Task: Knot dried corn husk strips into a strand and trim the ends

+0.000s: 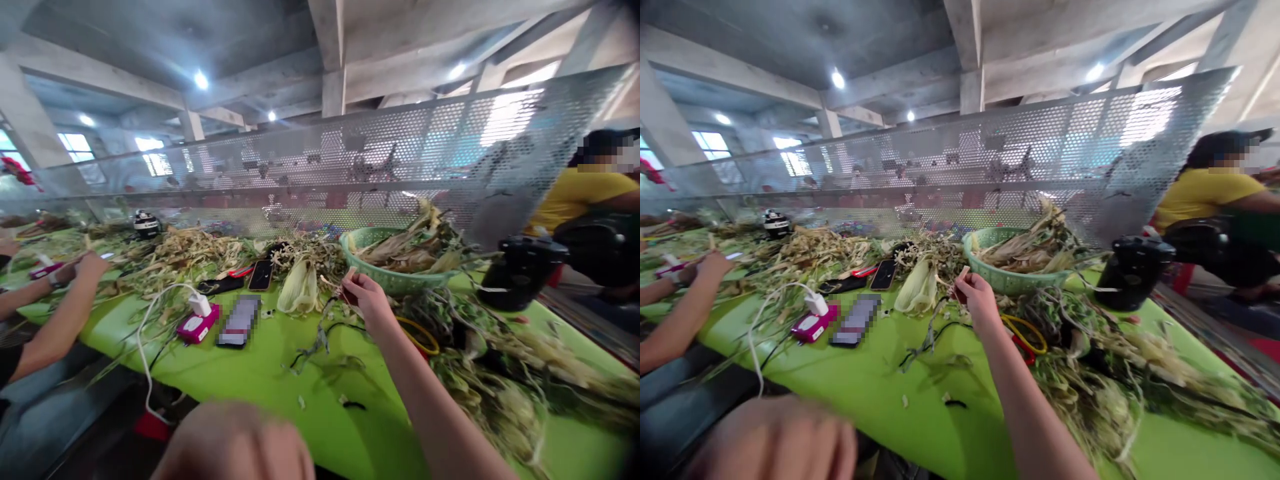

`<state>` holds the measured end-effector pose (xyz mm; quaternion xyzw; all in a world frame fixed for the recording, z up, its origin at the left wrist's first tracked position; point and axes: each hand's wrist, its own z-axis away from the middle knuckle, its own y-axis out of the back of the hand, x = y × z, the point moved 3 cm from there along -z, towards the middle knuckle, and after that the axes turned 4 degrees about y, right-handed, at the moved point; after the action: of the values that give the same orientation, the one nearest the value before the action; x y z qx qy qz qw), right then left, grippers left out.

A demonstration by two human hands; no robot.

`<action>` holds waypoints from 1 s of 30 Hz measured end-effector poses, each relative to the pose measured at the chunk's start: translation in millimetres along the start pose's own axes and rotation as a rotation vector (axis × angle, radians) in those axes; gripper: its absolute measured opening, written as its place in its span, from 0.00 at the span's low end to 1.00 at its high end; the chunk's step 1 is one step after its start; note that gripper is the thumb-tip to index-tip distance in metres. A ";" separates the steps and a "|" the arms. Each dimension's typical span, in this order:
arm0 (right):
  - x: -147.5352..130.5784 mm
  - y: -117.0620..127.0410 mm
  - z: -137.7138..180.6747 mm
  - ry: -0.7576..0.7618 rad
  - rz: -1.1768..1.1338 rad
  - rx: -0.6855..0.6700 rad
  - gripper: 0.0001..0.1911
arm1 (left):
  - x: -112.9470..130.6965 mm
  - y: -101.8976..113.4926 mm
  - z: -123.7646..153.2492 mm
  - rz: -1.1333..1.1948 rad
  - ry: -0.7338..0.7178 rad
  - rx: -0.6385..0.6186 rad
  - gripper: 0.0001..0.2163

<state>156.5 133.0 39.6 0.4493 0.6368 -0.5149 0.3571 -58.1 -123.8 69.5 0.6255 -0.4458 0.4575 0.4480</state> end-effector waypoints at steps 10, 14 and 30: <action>-2.5 -14.0 9.5 -0.083 0.082 -0.166 0.18 | 21.9 -99.1 -163.7 -0.093 -0.267 -0.163 0.17; -2.3 -12.0 7.3 -0.052 0.149 -0.154 0.18 | -17.4 -121.7 -207.7 -0.093 -0.199 -0.159 0.21; 2.7 -5.9 7.0 0.056 0.408 0.008 0.15 | -71.4 -124.9 -220.7 -0.004 0.067 -0.392 0.10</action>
<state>150.0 126.3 37.6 0.5847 0.5402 -0.4217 0.4342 11.5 125.6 20.8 0.5116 -0.5098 0.3816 0.5768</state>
